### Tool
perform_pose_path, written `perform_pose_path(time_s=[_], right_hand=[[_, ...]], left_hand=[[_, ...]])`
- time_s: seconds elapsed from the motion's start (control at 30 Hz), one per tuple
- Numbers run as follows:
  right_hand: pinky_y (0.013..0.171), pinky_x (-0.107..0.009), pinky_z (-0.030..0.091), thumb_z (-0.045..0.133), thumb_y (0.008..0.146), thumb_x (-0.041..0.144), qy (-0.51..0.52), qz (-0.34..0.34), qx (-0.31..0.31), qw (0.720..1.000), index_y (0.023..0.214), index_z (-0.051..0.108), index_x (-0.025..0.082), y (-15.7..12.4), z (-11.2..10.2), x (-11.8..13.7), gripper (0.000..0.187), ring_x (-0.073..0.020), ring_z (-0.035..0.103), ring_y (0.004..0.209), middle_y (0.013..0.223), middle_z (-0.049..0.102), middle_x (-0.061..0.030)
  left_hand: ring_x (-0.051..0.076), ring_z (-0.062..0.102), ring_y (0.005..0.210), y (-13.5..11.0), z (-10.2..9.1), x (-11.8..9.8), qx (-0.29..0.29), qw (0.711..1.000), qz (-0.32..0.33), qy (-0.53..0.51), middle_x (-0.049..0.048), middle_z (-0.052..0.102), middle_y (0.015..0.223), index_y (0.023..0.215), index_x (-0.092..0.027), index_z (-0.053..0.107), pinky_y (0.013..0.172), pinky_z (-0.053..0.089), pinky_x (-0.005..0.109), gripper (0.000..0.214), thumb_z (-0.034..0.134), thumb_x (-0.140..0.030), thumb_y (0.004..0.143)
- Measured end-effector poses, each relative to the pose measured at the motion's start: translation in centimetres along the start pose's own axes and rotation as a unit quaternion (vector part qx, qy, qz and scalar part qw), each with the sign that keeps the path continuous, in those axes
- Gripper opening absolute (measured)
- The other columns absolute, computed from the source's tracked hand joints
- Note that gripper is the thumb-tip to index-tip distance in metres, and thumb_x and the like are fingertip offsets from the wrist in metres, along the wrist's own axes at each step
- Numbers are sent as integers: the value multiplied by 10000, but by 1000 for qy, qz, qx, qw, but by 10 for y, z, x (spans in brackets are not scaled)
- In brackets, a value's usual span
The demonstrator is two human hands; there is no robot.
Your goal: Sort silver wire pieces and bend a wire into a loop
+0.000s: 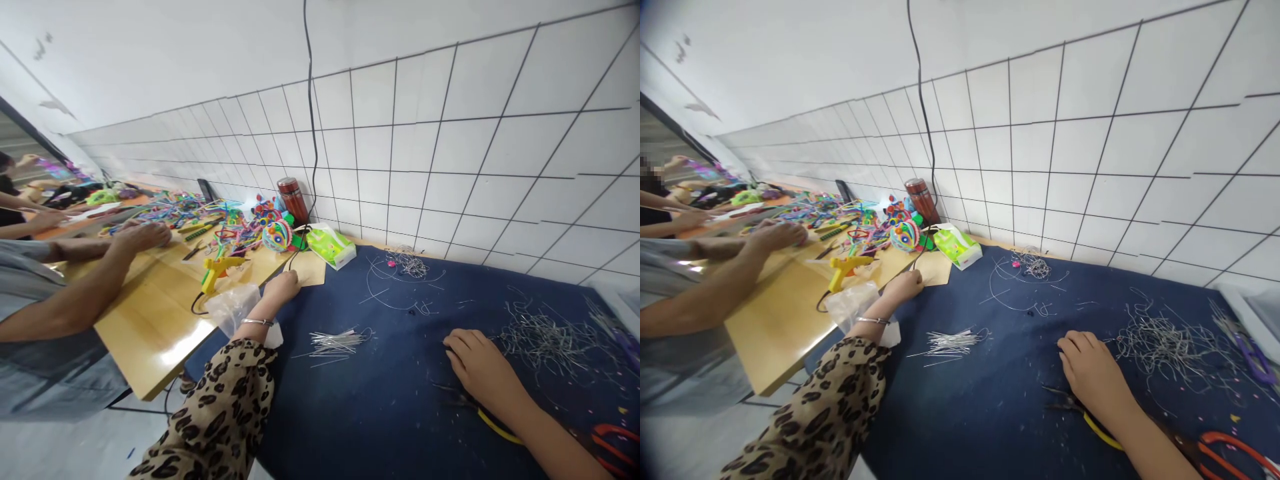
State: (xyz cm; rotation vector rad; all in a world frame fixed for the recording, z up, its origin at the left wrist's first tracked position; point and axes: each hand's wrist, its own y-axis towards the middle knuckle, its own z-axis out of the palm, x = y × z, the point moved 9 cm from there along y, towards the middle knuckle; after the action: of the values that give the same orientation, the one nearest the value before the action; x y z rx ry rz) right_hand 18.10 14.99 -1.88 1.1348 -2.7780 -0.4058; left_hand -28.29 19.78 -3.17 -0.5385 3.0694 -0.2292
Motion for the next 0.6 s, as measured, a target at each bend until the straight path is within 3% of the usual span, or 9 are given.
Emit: perform_pose_path(time_s=[0.27, 0.43, 0.6], right_hand=[[790, -386, 413, 434, 860, 227, 3, -6, -5, 1000, 1006, 593, 188, 1, -2, 2, 219, -238, 525, 912, 1013, 587, -95], [790, -390, 411, 435, 859, 219, 3, -6, -4, 1000, 996, 592, 190, -1, -2, 2, 211, -242, 518, 913, 1007, 583, -93], [792, -388, 412, 439, 857, 223, 6, -2, 1, 1000, 1005, 587, 193, -1, -2, 1, 211, -239, 515, 916, 1022, 580, -88]], left_hand=[[191, 570, 947, 11, 7, 8, 5, 999, -34, -16, 87, 553, 1115, 1137, -139, 515, 795, 495, 397, 322, 508, -315, 867], [208, 601, 873, 3, 4, 8, -17, 998, -37, -43, 100, 620, 981, 1026, -152, 560, 703, 462, 290, 287, 588, -262, 762], [202, 604, 869, -6, -4, 11, -43, 996, -29, -69, 86, 647, 947, 1004, -159, 560, 701, 432, 256, 303, 552, -252, 716]])
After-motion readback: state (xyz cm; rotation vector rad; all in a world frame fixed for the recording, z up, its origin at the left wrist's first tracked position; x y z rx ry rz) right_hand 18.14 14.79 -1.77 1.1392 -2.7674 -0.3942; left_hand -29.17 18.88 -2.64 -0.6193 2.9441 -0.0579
